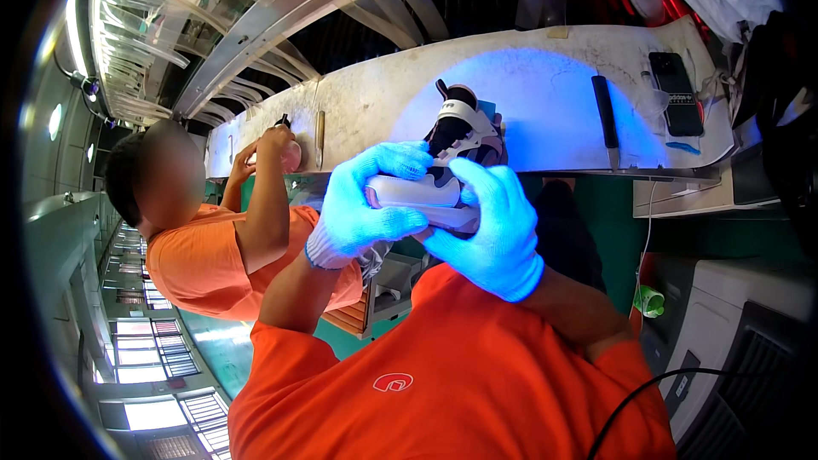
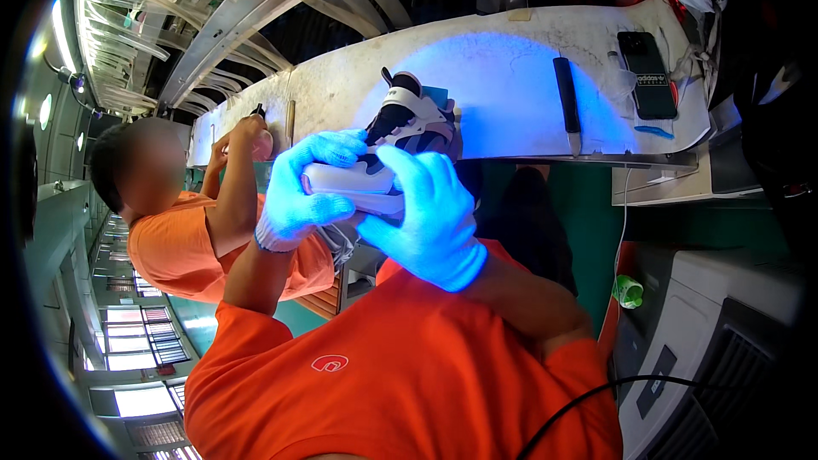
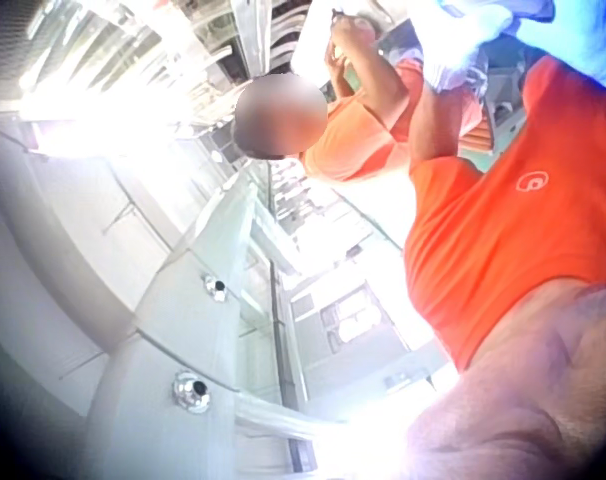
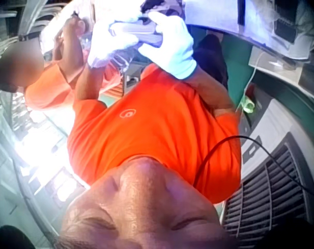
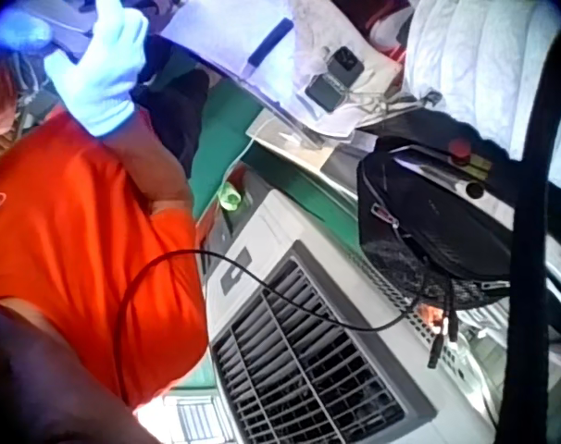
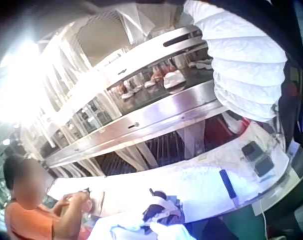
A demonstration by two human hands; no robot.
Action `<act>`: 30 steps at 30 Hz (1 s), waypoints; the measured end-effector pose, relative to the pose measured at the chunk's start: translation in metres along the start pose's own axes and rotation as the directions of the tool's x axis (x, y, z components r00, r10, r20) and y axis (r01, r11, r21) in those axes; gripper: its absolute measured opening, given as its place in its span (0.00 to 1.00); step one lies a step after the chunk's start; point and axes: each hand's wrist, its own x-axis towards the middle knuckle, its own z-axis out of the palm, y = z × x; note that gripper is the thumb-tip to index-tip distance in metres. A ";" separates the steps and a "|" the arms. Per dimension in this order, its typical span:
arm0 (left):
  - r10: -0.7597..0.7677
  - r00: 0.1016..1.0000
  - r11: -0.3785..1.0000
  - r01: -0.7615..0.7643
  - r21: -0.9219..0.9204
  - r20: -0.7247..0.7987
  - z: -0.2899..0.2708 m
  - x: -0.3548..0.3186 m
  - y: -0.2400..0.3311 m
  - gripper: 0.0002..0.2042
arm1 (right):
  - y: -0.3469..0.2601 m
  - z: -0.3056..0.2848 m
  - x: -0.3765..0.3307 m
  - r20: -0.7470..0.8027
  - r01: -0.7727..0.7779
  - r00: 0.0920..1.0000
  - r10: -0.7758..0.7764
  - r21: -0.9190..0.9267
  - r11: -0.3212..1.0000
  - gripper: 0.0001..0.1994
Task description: The person uses a small black tool to scrape and clean the sole and sides of a sneaker. They repeatedly rotate the shoe to access different areas, including the heel and toe, while working at a factory-style workstation.
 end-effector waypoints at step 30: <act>-0.052 0.996 0.858 0.010 0.513 0.068 -0.017 0.027 0.027 0.32 | 0.037 0.025 0.007 0.116 -0.061 0.992 0.056 0.047 0.997 0.44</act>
